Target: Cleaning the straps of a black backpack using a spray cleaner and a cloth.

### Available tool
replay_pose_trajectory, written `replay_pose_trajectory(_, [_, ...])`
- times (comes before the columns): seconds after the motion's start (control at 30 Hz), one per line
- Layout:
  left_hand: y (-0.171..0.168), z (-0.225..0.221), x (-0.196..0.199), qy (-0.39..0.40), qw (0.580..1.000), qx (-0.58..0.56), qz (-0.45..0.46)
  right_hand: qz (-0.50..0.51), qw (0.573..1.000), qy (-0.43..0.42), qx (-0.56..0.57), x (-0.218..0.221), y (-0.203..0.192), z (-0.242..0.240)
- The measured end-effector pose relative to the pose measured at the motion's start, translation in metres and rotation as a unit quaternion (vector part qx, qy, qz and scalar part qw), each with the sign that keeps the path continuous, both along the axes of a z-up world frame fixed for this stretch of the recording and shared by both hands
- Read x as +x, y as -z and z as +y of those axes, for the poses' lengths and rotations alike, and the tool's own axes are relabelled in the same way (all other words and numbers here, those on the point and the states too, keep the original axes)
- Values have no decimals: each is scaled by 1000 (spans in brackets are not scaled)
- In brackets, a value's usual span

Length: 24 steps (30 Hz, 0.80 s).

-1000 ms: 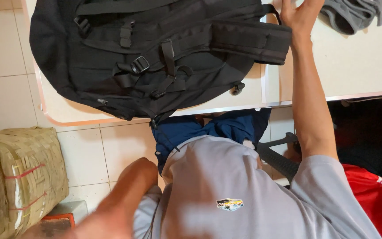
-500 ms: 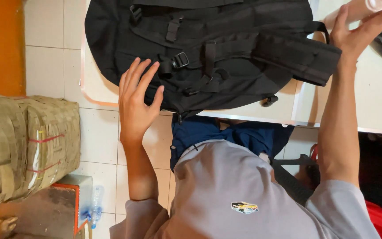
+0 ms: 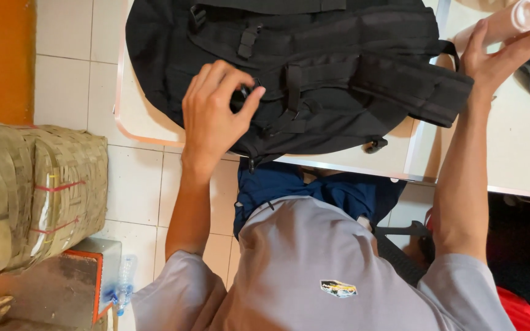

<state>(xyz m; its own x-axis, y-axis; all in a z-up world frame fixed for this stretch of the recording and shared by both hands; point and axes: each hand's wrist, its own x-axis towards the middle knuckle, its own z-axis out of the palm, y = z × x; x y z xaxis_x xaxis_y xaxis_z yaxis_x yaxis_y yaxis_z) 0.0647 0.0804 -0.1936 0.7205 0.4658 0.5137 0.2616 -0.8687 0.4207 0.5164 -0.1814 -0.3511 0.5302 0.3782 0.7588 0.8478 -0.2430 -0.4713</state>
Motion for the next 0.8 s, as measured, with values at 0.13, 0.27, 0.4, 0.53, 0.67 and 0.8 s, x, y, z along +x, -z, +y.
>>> replay_pose_trajectory(0.13, [-6,-9,5,109,992,-5,60,-5,996,-76,41,-31,-42,19])
replay_pose_trajectory(0.27, [10,-18,-11,178,956,25,233,-79,994,-71,32,-36,-56,27])
replay_pose_trajectory(0.4, [19,-19,-16,166,961,16,219,-54,993,-88,52,-46,-64,32])
replay_pose_trajectory(0.53, [9,-20,-1,168,981,-18,95,-45,993,-85,63,-32,-37,24])
replay_pose_trajectory(0.67, [-15,-32,26,187,968,-143,-82,114,985,-118,43,-29,-20,9])
replay_pose_trajectory(0.8, [3,-45,61,248,826,-447,-238,104,973,-203,33,-38,-79,15])
